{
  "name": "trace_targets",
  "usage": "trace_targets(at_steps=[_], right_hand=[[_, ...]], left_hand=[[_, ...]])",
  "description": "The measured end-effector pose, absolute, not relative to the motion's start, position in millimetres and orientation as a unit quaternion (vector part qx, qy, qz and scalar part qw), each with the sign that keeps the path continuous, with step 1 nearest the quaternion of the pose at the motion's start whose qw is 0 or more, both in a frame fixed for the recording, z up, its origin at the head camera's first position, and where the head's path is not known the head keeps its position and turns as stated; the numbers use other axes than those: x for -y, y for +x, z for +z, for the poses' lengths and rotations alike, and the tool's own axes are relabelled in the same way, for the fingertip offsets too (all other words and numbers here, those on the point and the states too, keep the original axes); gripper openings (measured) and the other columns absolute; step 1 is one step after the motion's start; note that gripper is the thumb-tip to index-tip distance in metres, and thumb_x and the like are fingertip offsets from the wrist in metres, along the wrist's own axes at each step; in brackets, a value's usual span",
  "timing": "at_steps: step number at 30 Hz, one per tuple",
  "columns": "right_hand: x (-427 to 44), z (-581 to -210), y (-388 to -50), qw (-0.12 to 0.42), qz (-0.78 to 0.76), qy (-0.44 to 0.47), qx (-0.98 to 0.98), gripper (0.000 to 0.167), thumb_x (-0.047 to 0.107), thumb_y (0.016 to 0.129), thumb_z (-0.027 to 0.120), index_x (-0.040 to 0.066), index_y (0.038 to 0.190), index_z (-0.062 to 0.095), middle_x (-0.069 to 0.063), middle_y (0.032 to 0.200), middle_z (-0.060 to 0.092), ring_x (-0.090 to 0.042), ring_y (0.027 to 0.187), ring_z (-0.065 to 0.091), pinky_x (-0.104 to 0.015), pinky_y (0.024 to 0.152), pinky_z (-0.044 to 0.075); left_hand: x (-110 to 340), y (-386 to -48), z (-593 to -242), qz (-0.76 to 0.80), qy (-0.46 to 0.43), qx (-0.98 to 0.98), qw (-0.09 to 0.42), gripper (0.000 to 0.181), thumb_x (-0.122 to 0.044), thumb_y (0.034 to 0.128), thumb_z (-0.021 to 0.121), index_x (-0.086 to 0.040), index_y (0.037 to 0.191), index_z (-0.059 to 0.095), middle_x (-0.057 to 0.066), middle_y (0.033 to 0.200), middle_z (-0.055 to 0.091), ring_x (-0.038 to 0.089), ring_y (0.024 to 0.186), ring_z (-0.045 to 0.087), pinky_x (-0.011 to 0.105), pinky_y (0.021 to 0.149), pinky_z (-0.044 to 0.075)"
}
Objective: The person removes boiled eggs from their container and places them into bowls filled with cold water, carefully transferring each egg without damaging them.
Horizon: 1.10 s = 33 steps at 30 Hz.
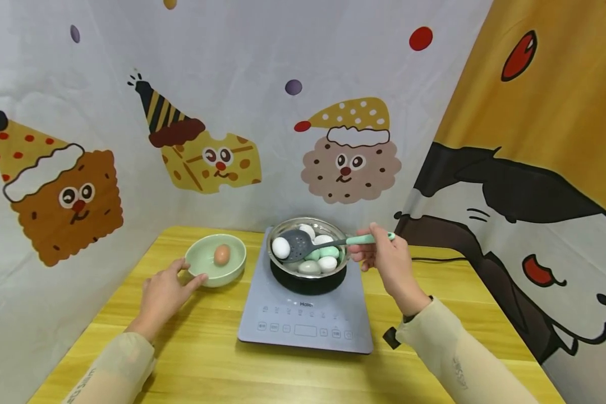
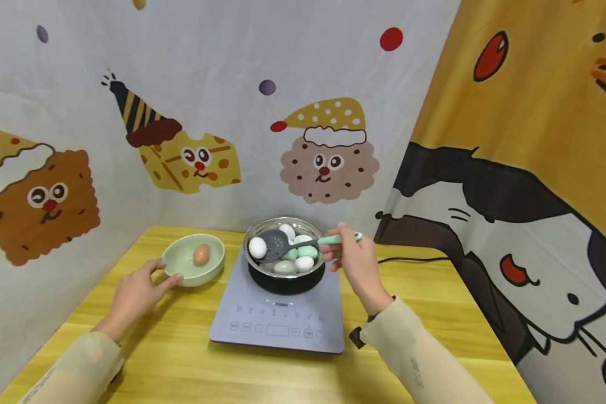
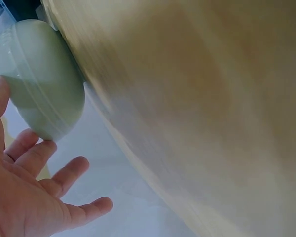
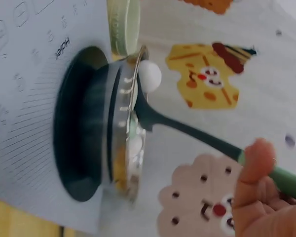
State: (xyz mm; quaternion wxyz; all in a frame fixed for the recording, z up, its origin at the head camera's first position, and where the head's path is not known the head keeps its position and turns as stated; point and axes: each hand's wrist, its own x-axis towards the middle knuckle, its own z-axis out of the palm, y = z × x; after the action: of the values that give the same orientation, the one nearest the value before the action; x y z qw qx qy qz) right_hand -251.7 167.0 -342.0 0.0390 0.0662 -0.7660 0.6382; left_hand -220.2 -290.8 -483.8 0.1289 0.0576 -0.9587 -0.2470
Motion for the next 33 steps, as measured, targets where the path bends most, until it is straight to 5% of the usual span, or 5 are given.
trace_targets(at_steps=[6,13,23,33], right_hand=[[-186.2,-349.0,-248.5,-0.020,0.701,0.047,0.712,0.053,0.036,0.117,0.035,-0.006,0.133,0.063,-0.001,0.094,0.082,-0.012,0.077,0.071,-0.026,0.074,0.062],[-176.9,-338.2,-237.9,0.001,0.725,0.065,0.686,0.051,0.032,0.117,0.033,-0.007,0.134,0.062,-0.003,0.097,0.081,-0.012,0.078,0.072,-0.027,0.075,0.064],[-108.6,-339.4,-233.9,-0.036,0.757,0.060,0.650,0.045,0.027,0.116,0.039,-0.007,0.135,0.061,-0.013,0.102,0.080,-0.020,0.082,0.078,-0.035,0.078,0.066],[-38.2,-374.5,-227.2,-0.088,0.755,0.074,0.645,0.046,0.030,0.115,0.043,-0.004,0.144,0.055,-0.027,0.121,0.076,-0.025,0.095,0.081,-0.040,0.089,0.066]], left_hand=[[289.7,-221.8,-477.2,-0.243,0.053,0.959,0.140,0.069,-0.059,0.0973,0.073,-0.002,0.134,0.062,0.027,0.112,0.076,0.054,0.107,0.068,0.078,0.102,0.033],[288.4,-222.2,-472.8,-0.229,0.047,0.962,0.142,0.066,-0.058,0.0977,0.073,-0.003,0.132,0.063,0.030,0.124,0.074,0.057,0.117,0.065,0.085,0.109,0.025],[288.9,-224.3,-474.9,-0.227,0.049,0.964,0.131,0.070,-0.062,0.0976,0.071,-0.002,0.133,0.062,0.028,0.115,0.076,0.056,0.110,0.067,0.083,0.104,0.029],[291.2,-221.1,-480.8,-0.234,0.061,0.964,0.110,0.071,-0.060,0.0986,0.070,-0.001,0.138,0.061,0.031,0.127,0.072,0.057,0.116,0.065,0.083,0.106,0.029]])
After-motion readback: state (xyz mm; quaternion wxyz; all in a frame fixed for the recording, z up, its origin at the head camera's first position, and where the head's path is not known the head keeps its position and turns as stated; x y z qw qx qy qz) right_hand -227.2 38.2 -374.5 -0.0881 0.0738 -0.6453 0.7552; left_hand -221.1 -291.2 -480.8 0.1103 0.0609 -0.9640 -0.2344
